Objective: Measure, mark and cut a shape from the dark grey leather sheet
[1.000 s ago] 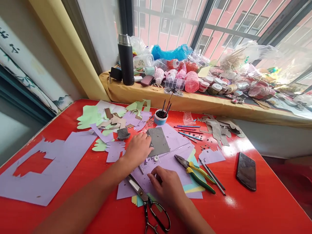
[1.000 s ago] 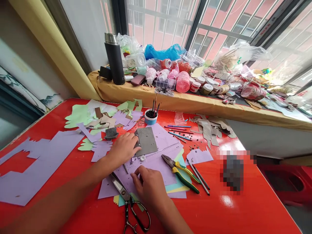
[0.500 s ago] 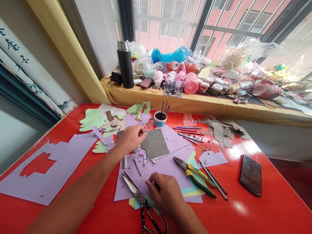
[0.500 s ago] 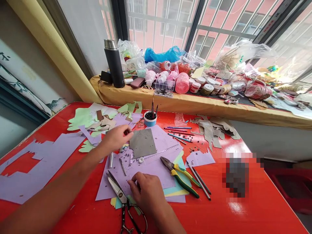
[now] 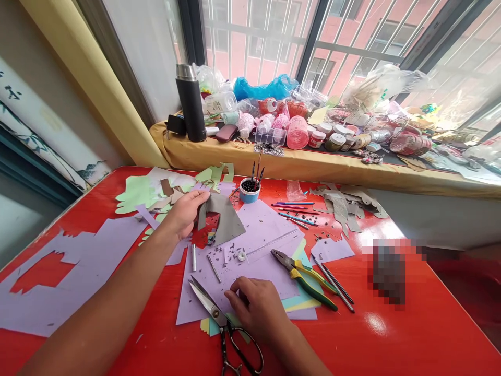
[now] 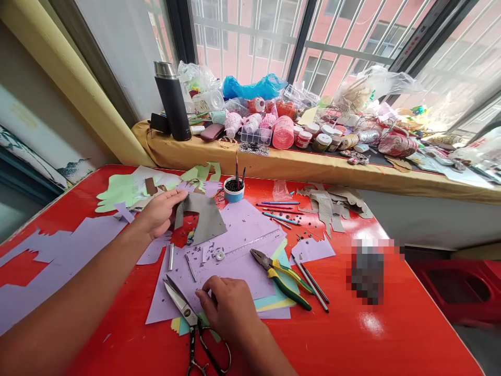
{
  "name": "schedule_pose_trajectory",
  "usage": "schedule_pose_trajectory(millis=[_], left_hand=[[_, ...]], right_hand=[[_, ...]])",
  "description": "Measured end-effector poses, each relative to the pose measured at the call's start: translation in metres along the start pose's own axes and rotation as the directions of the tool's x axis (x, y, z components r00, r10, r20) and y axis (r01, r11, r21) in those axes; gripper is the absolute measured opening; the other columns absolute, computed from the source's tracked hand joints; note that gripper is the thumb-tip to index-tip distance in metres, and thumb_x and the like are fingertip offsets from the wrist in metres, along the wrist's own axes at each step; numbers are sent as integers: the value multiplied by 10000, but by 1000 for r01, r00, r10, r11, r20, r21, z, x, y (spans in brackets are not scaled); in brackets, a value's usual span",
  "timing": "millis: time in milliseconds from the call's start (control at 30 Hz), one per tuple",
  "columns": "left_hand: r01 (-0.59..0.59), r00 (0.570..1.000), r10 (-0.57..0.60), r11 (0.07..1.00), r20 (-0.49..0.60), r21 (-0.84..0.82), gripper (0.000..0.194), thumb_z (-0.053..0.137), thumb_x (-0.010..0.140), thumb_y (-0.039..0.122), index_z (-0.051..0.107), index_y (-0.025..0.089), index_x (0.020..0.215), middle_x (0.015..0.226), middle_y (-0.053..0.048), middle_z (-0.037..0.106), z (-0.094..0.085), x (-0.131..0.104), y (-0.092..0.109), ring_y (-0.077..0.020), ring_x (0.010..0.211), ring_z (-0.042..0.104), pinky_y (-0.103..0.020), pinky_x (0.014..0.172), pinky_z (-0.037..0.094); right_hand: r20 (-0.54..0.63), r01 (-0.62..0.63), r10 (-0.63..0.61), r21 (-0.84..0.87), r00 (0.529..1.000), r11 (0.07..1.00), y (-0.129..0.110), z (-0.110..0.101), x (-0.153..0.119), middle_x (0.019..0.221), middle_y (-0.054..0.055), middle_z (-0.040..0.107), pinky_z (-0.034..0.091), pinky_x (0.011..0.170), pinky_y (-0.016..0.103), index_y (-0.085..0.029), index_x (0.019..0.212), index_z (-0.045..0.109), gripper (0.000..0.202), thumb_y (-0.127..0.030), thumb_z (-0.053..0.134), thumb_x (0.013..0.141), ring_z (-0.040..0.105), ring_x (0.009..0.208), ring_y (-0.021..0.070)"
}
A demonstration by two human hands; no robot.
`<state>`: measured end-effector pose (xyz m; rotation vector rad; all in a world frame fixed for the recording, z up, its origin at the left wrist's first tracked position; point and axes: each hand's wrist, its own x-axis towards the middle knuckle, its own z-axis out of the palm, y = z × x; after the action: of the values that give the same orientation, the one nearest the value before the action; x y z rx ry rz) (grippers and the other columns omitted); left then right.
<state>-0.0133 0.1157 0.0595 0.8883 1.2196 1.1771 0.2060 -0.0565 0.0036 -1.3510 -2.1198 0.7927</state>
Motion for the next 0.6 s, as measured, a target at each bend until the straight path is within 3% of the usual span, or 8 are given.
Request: schedule_pose_trajectory(millis=[167, 400, 600], left_hand=[[29, 1000, -28, 995, 15, -93, 322, 928, 715, 388, 727, 171, 844, 767, -15, 731, -1, 2, 3, -162, 685, 684, -252, 620, 585], [15, 997, 1, 976, 75, -216, 102, 763, 916, 244, 737, 146, 922, 851, -30, 778, 5, 4, 19, -150, 779, 720, -246, 780, 614], [4, 992, 30, 961, 120, -276, 206, 565, 1041, 199, 741, 121, 1116, 1060, -91, 829, 15, -9, 43, -219, 1011, 759, -372, 949, 638]], right_hand=[[17, -1, 1, 13, 1000, 1000, 1, -1, 0, 723, 11, 735, 347, 614, 266, -218, 917, 693, 156, -305, 636, 1034, 662, 630, 177], [17, -18, 18, -1, 1000, 1000, -1, -4, 2, 734, 12, 753, 371, 638, 266, -226, 930, 700, 149, -330, 658, 1029, 683, 654, 185], [-72, -53, 67, 180, 995, 982, 1, -10, 1, 689, 1, 696, 364, 616, 267, -221, 871, 697, 199, -351, 649, 1013, 598, 601, 159]])
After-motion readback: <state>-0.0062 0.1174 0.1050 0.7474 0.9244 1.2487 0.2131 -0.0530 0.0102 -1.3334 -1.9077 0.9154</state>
